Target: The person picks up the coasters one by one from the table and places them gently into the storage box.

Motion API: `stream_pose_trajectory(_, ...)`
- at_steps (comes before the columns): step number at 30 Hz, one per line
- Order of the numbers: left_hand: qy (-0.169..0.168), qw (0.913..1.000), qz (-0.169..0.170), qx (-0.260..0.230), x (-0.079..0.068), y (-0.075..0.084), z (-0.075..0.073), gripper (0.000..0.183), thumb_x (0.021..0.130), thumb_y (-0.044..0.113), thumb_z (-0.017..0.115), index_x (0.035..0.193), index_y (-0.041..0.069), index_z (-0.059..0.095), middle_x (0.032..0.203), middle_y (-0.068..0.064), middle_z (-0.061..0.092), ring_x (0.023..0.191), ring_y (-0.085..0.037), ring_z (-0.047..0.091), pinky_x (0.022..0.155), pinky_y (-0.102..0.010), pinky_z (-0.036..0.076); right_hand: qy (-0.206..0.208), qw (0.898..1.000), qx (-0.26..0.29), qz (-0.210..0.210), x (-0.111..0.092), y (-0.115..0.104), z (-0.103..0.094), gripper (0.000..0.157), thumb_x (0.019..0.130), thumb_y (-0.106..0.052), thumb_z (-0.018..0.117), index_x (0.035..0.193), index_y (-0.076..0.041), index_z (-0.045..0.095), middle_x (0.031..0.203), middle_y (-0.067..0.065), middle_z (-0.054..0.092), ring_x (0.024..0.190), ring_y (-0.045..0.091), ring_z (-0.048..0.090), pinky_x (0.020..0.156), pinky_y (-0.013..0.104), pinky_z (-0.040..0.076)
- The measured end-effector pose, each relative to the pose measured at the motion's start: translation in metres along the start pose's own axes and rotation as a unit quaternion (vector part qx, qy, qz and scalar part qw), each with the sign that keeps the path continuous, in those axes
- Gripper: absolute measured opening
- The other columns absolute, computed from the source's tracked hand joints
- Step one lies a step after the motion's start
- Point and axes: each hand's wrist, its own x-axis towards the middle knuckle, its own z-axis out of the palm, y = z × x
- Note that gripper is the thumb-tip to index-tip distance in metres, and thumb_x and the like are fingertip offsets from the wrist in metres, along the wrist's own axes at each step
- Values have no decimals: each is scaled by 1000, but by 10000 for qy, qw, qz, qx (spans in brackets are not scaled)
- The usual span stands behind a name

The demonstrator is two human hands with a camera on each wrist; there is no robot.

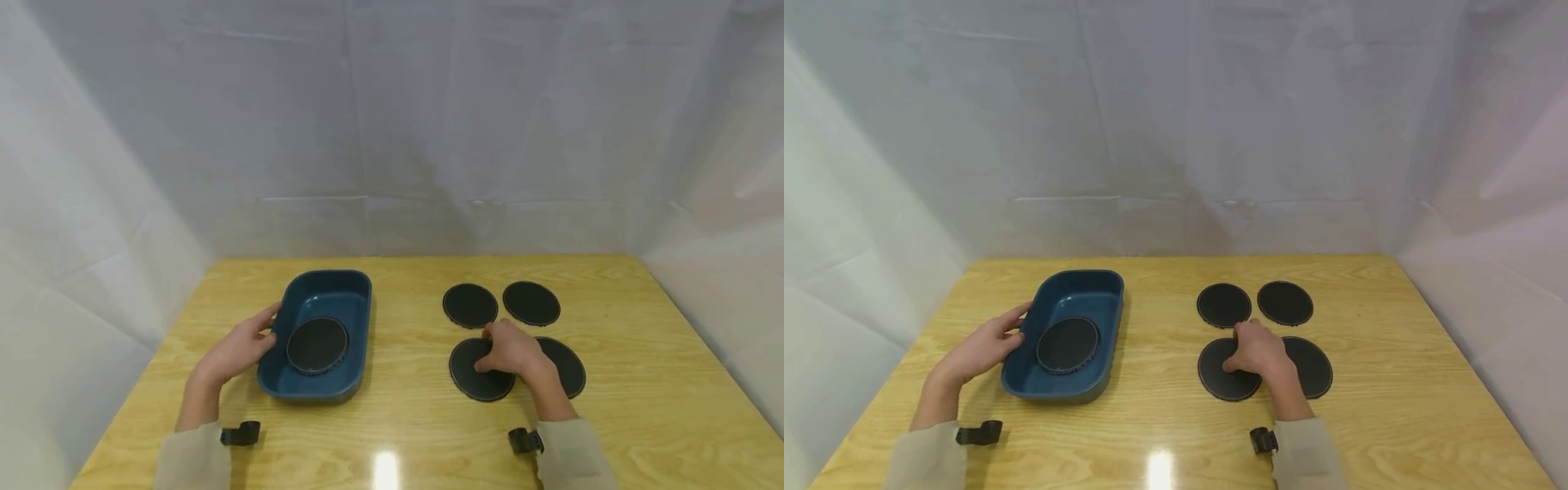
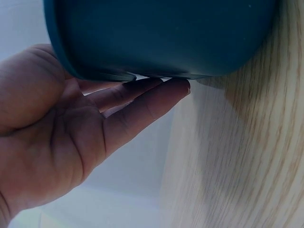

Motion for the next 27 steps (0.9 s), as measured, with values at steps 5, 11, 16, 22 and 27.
stream_pose_trajectory(5,-20,10000,-82,-27,1,2,1,61,101,7,43,156,-2,21,151,-36,33,127,-54,46,96,-57,47,-35,9998,-201,29,-2,0,0,69,73,-26,89,128,4,60,125,21,58,102,33,60,81,50,51)
stream_pose_trajectory(11,34,9999,-98,43,-1,3,0,61,100,6,44,156,-4,22,148,-36,37,130,-52,44,90,-49,49,53,9999,-126,23,0,-1,1,66,71,-26,90,124,2,61,120,18,59,95,28,60,78,47,51)
stream_pose_trajectory(16,7,9999,-106,8,-1,1,1,61,100,7,45,156,-3,22,151,-35,34,131,-52,44,95,-54,48,71,10000,69,8,1,1,3,64,69,-26,92,119,0,61,113,15,58,87,24,58,76,44,50)
stream_pose_trajectory(22,32,9999,-125,56,-1,-1,4,60,100,7,46,155,-3,24,147,-35,40,130,-51,46,94,-54,48,49,9987,506,-83,0,2,5,63,66,-22,94,113,-3,56,98,8,60,82,20,56,72,39,49)
stream_pose_trajectory(27,80,9999,-123,28,1,1,4,60,99,6,46,155,-4,25,145,-36,42,125,-51,50,94,-55,48,167,9962,805,-276,-2,-1,1,50,75,-16,88,111,-5,55,98,9,62,82,21,58,70,39,49)
